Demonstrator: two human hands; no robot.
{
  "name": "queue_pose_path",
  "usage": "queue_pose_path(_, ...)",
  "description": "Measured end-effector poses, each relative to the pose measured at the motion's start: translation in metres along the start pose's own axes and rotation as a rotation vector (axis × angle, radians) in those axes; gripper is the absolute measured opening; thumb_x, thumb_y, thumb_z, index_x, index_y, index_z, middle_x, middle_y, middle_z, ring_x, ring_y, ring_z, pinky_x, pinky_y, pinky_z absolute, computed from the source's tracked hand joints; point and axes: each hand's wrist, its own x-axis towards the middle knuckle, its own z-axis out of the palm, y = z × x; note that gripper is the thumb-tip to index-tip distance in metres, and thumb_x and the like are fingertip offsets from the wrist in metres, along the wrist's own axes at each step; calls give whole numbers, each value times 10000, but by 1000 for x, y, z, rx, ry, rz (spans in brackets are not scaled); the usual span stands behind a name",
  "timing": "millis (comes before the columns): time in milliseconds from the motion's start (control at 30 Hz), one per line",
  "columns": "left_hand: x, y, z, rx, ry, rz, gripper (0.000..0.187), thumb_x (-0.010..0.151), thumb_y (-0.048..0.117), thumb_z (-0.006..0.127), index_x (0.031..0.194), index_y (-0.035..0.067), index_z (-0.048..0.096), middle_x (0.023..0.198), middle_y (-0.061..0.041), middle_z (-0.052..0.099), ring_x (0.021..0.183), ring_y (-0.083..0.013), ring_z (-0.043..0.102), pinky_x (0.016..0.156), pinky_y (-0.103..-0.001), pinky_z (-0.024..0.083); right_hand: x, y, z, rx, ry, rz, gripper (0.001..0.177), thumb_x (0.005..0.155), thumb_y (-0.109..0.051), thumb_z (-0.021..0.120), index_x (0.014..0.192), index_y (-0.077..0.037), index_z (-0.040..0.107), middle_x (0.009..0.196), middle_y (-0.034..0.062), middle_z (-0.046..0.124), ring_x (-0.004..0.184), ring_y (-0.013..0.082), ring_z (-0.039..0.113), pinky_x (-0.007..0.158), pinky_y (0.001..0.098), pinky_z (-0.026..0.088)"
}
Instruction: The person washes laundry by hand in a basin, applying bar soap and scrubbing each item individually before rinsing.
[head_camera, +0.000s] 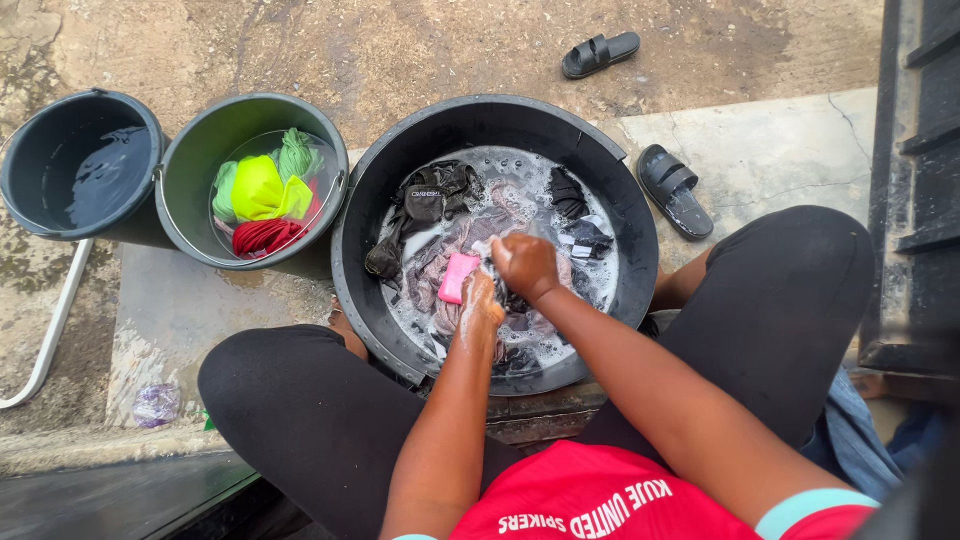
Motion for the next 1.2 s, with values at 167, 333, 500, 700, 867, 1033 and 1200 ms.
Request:
queue_pose_path(167, 2, -4, 25, 34, 4, 14, 376, 1005, 273, 579, 1285, 23, 594, 1210, -127, 642, 1148, -247, 597, 977, -369, 504, 14, -12, -23, 10, -54, 138, 473, 908, -469, 669, 699, -46, 636, 756, 127, 654, 611, 310, 647, 544, 453, 502)
queue_pose_path(333, -8, 35, 1, 16, -147, -8, 369, 999, 236, 618, 1291, 13, 590, 1244, -124, 625, 1190, -240, 570, 1005, -351, 478, -43, -91, -24, 228, -51, -384, 324, 946, -346, 666, 820, -48, 678, 830, 91, 655, 736, 274, 690, 657, 412, 543)
queue_pose_path(500, -14, 5, 17, 110, -24, 52, 369, 994, 198, 656, 1298, 2, 586, 1278, -121, 608, 1231, -234, 542, 1034, -332, 452, -8, 25, 26, -43, 1, 87, 424, 995, -349, 668, 700, -45, 696, 697, 145, 670, 585, 345, 643, 584, 473, 510)
queue_pose_path(700, -51, 28, 116, 540, -90, 318, 378, 987, 153, 703, 1306, -10, 582, 1319, -117, 587, 1281, -226, 509, 1068, -310, 422, 23, 139, 47, 657, -273, 731, 576, 905, -481, 810, 859, 82, 695, 789, 191, 704, 668, 162, 565, 654, 408, 501)
queue_pose_path(867, -102, 76, 194, 786, -223, 631, 566, 894, 87, 734, 1429, 39, 555, 1507, -95, 550, 1449, -198, 450, 1161, -264, 367, 25, 123, 9, 1277, -376, 825, 591, 989, -557, 797, 1148, 5, 708, 944, 58, 635, 888, 140, 582, 865, 343, 515)
queue_pose_path(1033, -115, 84, 224, 751, -290, 607, 833, 714, -156, 539, 1518, 50, 464, 1633, -91, 402, 1542, -160, 288, 1127, -211, 377, 29, 70, -29, 1069, -527, 668, 478, 780, -285, 840, 1179, -60, 705, 1151, 37, 734, 1039, 99, 646, 918, 288, 497)
queue_pose_path(1200, -111, 76, 218, 869, -78, 801, 722, 729, -235, 410, 1382, -3, 609, 1459, -154, 618, 1151, -154, 490, 829, -212, 405, 34, 74, -36, 666, -180, 470, 316, 748, -123, 846, 1035, -11, 773, 1029, 101, 737, 948, 205, 656, 865, 303, 495)
